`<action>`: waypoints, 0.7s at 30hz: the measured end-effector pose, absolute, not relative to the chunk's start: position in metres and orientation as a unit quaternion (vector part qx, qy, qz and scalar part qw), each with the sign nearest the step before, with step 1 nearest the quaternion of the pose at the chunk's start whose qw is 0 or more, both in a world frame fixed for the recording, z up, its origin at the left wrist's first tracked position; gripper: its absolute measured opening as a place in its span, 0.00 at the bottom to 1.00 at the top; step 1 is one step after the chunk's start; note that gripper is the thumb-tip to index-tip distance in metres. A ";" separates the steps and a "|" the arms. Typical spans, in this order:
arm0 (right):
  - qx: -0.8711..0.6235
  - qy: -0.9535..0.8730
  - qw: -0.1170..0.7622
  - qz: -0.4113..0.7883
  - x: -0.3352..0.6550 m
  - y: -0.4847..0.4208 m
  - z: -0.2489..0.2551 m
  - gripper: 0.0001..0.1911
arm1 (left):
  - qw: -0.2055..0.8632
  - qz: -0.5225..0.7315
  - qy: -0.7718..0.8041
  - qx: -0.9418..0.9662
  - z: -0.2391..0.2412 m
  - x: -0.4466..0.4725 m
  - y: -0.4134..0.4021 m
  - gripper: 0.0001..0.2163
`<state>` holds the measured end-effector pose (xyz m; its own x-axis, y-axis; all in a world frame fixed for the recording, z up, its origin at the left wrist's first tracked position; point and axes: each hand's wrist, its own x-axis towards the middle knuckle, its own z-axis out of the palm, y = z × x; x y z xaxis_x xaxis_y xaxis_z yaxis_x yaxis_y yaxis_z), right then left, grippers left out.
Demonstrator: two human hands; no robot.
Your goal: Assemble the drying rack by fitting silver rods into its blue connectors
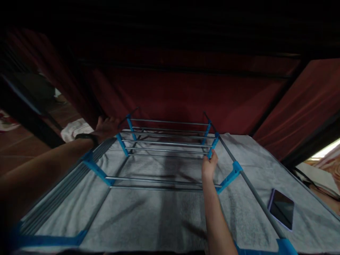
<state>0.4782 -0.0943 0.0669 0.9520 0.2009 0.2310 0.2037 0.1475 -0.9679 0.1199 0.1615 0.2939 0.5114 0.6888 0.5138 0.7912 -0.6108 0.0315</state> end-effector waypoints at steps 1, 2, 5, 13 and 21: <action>-0.658 -0.167 0.734 0.009 0.458 -0.104 0.061 0.34 | 0.102 -0.238 -0.443 -0.858 0.293 0.122 0.167 0.18; -0.658 -0.182 0.730 0.019 0.436 -0.114 0.056 0.32 | 0.101 -0.239 -0.457 -0.851 0.292 0.127 0.170 0.18; -0.660 -0.226 0.715 0.039 0.376 -0.139 0.047 0.26 | 0.072 -0.324 -0.494 -0.804 0.281 0.150 0.150 0.22; -0.685 -0.384 0.619 0.014 0.314 -0.149 0.043 0.21 | -0.028 -0.361 -0.303 -0.882 0.117 0.121 -0.022 0.18; -0.716 -0.520 0.465 -0.024 0.317 -0.151 0.011 0.19 | -0.005 -0.289 -0.376 -0.880 0.038 0.075 -0.001 0.22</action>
<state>0.3172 -0.1512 0.0114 0.4579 0.7232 0.5170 0.7669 -0.0272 -0.6412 0.0752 -0.0008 0.0376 0.5504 0.6651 0.5047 0.6595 -0.7171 0.2257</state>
